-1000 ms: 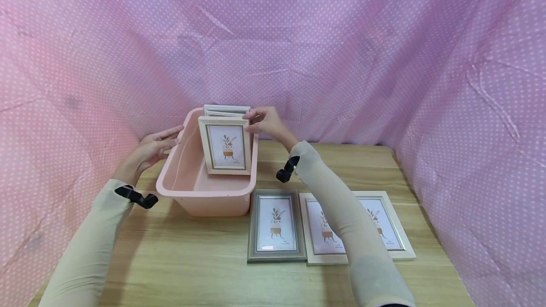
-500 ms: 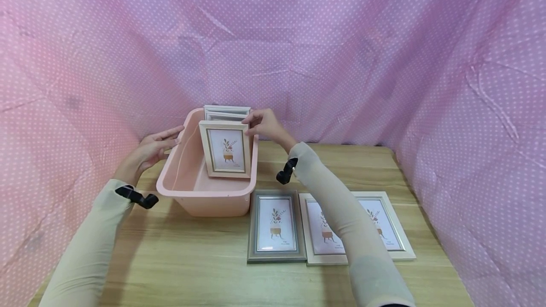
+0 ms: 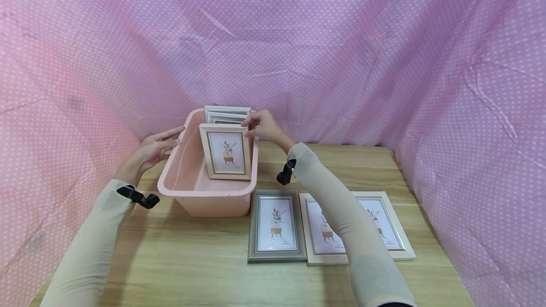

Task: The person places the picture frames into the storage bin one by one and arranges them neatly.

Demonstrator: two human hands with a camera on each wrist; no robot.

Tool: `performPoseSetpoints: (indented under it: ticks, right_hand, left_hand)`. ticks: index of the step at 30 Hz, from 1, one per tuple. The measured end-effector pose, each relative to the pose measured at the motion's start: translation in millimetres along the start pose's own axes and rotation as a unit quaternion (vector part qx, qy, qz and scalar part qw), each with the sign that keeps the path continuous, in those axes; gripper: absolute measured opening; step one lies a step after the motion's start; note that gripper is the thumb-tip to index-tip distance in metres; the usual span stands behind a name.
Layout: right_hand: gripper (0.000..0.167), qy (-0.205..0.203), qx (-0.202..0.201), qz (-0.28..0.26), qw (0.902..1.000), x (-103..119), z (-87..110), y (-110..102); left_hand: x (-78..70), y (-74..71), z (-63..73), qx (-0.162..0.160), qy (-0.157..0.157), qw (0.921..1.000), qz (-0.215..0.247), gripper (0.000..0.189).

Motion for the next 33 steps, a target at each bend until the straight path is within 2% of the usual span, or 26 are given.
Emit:
performPoseSetpoints:
  ticks: [10, 21, 33]
  right_hand:
    - [0.024, 0.000, -0.009, 0.040, 0.9991, -0.5, 2.2, -1.0]
    - [0.022, -0.011, -0.018, 0.036, 0.9992, -2.5, 5.4, -2.3]
    - [0.023, 0.000, -0.036, 0.060, 0.9976, -5.5, 3.3, -0.2]
  left_hand:
    - [1.9, -1.7, 0.2, 0.011, 0.000, 0.9999, -0.010, 0.065]
    - [1.8, -0.8, 0.5, 0.008, 0.006, 0.9999, -0.006, 0.064]
    - [3.6, -0.2, 1.3, 0.007, 0.006, 1.0000, -0.004, 0.064]
Point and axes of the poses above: each hand's wrist, its own z-axis away from the middle knuckle, its own y-axis out of the palm, x = y × z, the point moved 3 cm from there along -z, towards the middle knuckle, and after that the axes turned 15 degrees about y, right-handed, at the moved point
